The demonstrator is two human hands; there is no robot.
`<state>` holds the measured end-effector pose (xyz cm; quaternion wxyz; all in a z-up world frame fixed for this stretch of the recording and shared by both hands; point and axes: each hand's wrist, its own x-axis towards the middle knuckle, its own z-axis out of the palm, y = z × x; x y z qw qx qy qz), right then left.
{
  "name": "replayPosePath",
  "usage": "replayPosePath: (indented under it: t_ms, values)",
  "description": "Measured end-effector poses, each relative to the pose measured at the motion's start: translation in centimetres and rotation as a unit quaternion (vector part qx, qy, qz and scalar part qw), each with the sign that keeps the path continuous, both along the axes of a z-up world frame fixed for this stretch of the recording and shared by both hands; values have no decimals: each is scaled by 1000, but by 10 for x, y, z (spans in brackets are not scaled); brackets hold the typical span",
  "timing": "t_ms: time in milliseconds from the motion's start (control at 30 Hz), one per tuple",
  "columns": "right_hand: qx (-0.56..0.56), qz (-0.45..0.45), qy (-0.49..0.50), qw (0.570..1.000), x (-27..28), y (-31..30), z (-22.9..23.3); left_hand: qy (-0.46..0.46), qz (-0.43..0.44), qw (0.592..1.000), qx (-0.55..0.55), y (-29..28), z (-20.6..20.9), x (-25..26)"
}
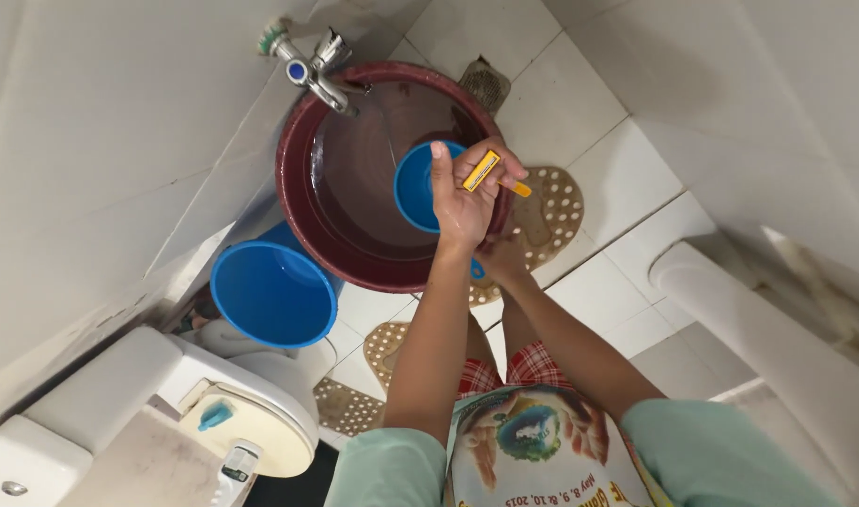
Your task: Cleaning and organizing various items in a bathroom including scrubbing walls and handling cleaning supplies.
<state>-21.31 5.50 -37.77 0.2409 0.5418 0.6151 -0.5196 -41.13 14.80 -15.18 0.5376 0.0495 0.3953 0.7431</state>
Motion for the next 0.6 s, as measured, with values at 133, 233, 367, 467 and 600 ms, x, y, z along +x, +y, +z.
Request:
replayPosePath:
  t_ms: [133, 233, 367, 467, 600]
  values:
    - [121, 148, -82, 978, -37, -30, -18, 28, -24, 999, 29, -15, -1, -11]
    - [99, 63, -129, 985, -65, -37, -5, 28, -29, 997, 62, -27, 2, -18]
    - [85, 17, -143, 986, -88, -22, 23, -17, -31, 996, 80, -32, 13, -29]
    - [80, 68, -96, 990, -84, -20, -7, -36, -35, 996, 76, -38, 14, -34]
    - [17, 116, -40, 992, -90, -10, -2, -56, -45, 994, 77, -43, 13, -37]
